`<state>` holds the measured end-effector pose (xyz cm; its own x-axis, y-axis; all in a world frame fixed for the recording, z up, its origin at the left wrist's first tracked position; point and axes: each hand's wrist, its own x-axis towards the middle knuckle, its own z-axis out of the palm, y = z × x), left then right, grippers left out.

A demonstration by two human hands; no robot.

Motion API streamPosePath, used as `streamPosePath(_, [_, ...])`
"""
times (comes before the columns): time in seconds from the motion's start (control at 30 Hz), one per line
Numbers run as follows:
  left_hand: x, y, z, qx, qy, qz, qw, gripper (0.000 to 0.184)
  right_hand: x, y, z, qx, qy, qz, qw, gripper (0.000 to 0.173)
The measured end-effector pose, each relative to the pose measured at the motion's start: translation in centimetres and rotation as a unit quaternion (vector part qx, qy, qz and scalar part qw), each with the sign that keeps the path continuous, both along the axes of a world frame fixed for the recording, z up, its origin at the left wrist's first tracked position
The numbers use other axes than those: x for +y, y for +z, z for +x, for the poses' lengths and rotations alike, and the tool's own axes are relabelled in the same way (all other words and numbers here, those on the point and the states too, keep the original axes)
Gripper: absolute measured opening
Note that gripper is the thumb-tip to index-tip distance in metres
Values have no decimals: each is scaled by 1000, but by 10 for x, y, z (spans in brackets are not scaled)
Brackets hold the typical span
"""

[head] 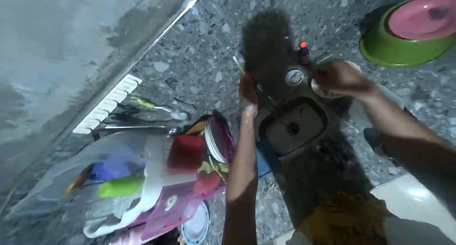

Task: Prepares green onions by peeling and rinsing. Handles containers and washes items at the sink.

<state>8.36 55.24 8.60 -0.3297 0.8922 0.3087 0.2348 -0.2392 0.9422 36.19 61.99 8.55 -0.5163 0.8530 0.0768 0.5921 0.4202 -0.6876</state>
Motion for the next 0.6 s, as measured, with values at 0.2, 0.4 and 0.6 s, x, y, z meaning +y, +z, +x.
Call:
streamPosePath(0.2, [11,15,34,42,22,-6,999,37,-24,-14,-131,282,127,-64,949,45])
streamPosePath(0.4, [12,31,15,-50,18,76,996,34,-51,-24,-142,192,100,-25,976,38])
streamPosePath(0.6, [11,85,-24,-164,36,95,981,41,-65,-37,-122,-1,126,-50,991,39])
